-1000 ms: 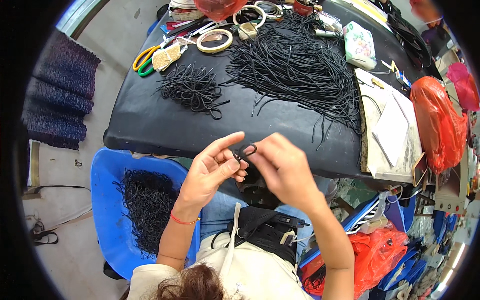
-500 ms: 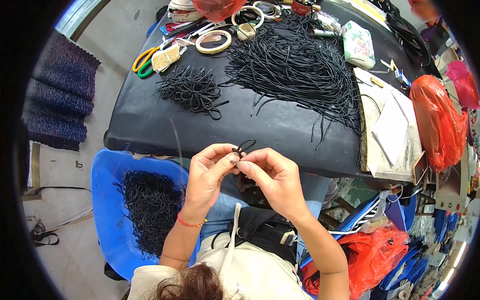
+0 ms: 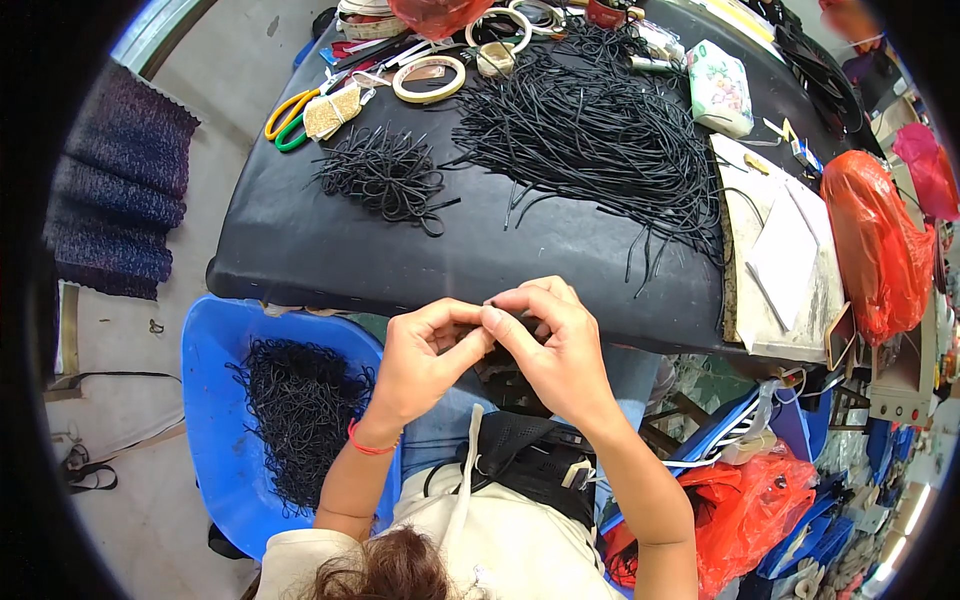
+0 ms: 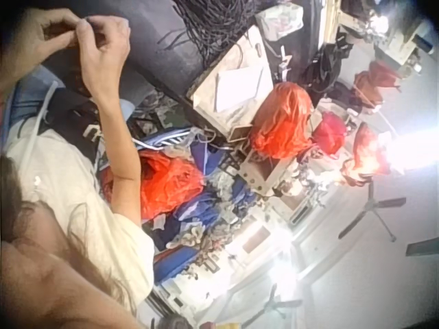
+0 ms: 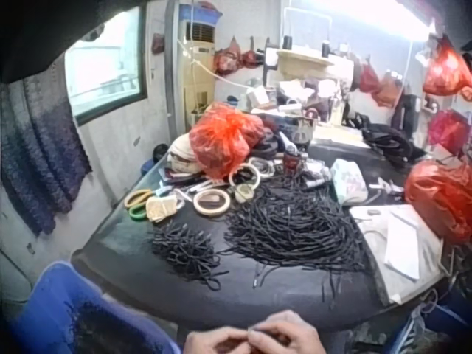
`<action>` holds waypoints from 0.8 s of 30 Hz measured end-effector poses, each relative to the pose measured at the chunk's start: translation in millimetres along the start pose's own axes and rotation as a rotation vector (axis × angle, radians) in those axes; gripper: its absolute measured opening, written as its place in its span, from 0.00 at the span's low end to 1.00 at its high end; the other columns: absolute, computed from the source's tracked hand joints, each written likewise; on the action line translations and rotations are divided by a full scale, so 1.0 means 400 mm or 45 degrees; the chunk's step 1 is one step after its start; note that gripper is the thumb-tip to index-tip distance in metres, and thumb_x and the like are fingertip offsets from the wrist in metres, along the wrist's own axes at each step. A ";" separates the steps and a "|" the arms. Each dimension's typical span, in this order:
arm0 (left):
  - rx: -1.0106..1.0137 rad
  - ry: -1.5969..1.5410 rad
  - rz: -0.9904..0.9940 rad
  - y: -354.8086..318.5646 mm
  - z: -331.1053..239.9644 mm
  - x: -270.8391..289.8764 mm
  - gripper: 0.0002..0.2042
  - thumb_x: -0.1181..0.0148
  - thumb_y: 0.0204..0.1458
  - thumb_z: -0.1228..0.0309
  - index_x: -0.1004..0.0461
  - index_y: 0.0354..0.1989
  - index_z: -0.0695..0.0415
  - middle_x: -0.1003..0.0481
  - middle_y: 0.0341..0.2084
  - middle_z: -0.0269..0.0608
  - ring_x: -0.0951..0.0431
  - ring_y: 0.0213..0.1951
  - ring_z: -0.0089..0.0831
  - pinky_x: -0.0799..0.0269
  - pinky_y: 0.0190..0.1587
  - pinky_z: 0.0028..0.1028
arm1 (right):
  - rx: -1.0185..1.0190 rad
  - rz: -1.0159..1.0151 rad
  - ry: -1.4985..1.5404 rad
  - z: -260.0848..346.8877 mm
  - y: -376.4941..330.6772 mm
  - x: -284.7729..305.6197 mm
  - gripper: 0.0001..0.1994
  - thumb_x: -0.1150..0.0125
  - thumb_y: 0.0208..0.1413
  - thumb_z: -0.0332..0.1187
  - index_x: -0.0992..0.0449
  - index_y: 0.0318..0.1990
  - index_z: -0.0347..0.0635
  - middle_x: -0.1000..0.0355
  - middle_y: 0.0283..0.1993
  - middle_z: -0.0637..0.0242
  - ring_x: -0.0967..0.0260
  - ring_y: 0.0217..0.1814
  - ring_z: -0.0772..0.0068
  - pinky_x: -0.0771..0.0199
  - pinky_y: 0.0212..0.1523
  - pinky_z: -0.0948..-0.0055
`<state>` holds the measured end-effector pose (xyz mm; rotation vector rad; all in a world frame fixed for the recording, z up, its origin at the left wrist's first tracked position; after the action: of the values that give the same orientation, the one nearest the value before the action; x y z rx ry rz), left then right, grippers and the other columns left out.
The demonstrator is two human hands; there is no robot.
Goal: The person repeatedly picks up black cable ties from a pile on the table, forms a loop with each one, and secures it by hand. The tied cable ties are placed into a blue bin below the table. The process is continuous and repetitive throughout the clip.
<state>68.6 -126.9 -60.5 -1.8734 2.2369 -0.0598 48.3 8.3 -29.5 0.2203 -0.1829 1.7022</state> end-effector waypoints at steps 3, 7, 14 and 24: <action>-0.016 0.019 0.059 -0.008 -0.020 0.003 0.10 0.40 0.48 0.74 0.25 0.38 0.64 0.22 0.25 0.39 0.24 0.29 0.17 0.28 0.32 0.19 | -0.252 0.013 0.358 -0.020 -0.002 -0.004 0.09 0.39 0.50 0.33 0.24 0.33 0.35 0.30 0.28 0.72 0.38 0.28 0.84 0.37 0.31 0.82; -0.040 0.231 0.173 -0.011 -0.034 -0.005 0.11 0.40 0.48 0.77 0.27 0.40 0.67 0.25 0.29 0.35 0.27 0.31 0.17 0.30 0.34 0.18 | -0.466 0.066 0.603 -0.032 -0.003 -0.006 0.09 0.40 0.53 0.34 0.26 0.30 0.35 0.31 0.25 0.75 0.40 0.27 0.88 0.40 0.29 0.84; 0.093 -0.068 0.131 -0.016 0.010 -0.026 0.08 0.41 0.50 0.71 0.25 0.33 0.64 0.29 0.19 0.30 0.34 0.21 0.11 0.38 0.23 0.16 | -0.202 -0.160 0.424 -0.027 -0.015 -0.016 0.10 0.45 0.57 0.35 0.31 0.30 0.38 0.37 0.24 0.79 0.45 0.24 0.91 0.43 0.26 0.87; 0.057 -0.081 0.227 -0.049 0.012 -0.056 0.11 0.47 0.54 0.74 0.29 0.45 0.64 0.29 0.28 0.30 0.35 0.28 0.13 0.37 0.30 0.15 | -0.209 -0.326 0.327 -0.061 -0.015 0.014 0.10 0.44 0.56 0.34 0.32 0.26 0.40 0.41 0.19 0.81 0.50 0.21 0.92 0.48 0.21 0.88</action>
<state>91.9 -108.0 -58.6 -1.6233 2.3280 -0.0201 52.4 20.6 -51.6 -0.0947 -0.0975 1.4367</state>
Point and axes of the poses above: each hand's wrist, its own y-axis towards the middle knuckle, its own x-axis out of the back of the hand, z = x × y, the point moved 5 cm from there along y, towards the middle knuckle
